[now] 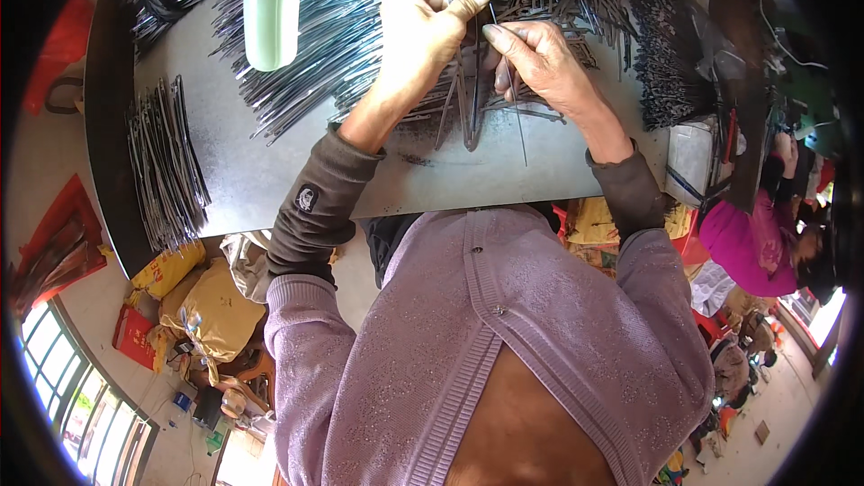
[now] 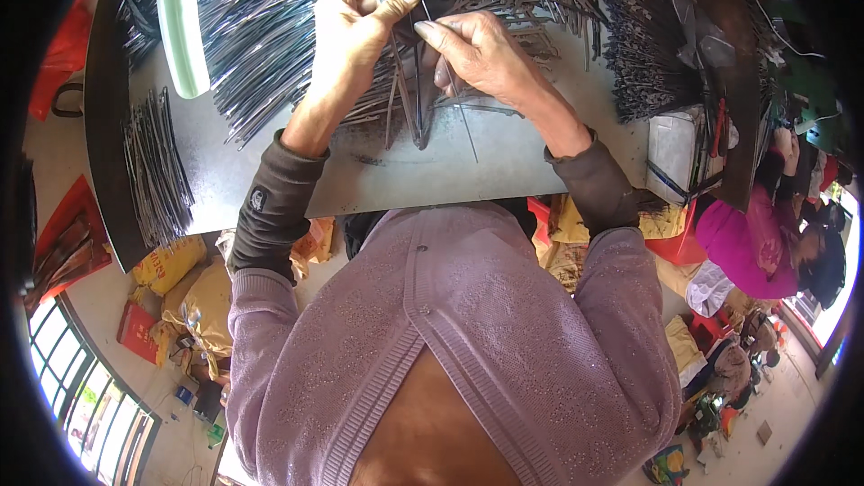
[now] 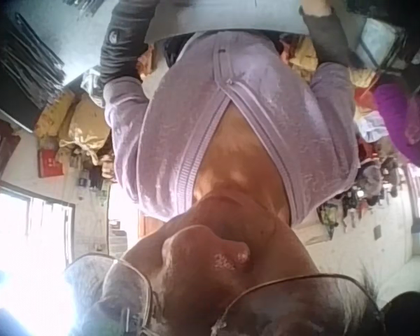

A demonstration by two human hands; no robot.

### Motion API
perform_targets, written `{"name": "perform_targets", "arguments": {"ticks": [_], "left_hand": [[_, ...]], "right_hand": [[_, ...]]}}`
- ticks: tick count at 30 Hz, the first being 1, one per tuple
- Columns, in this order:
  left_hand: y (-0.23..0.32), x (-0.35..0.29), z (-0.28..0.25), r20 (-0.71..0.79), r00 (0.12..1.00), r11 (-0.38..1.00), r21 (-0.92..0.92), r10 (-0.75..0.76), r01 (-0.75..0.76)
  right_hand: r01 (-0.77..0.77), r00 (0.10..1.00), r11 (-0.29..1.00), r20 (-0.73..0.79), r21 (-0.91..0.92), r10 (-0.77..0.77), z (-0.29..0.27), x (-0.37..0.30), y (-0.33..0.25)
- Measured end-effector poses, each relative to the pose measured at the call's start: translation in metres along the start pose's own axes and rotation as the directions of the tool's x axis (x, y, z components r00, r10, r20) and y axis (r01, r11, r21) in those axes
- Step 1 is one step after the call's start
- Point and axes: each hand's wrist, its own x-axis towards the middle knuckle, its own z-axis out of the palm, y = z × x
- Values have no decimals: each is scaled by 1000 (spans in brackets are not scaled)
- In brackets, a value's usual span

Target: Processing small metal wire-like components using a manual workbench press and hand manipulation.

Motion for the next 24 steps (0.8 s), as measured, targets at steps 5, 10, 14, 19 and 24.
{"name": "perform_targets", "arguments": {"ticks": [5, 10, 14, 19, 24], "left_hand": [[2, -4, 1, 8, 1000, 999, -31, -15, 15], [-1, -4, 2, 16, 1000, 993, -121, -7, 9], [-3, -4, 0, 15, 1000, 996, -93, -11, 12], [10, -8, 5, 19, 998, 980, -188, -66, 69], [-2, -6, 7, -17, 998, 976, -214, -52, 48]], "right_hand": [[0, 1000, 997, 1, -83, 1, -6, 1, -1], [25, 1000, 986, -3, -163, -25, -10, 1, -2], [69, 998, 975, 2, -212, -70, -12, 2, -1], [64, 998, 977, 10, -202, -64, -13, 2, 1], [35, 999, 985, 9, -167, -34, -11, 1, 0]]}}
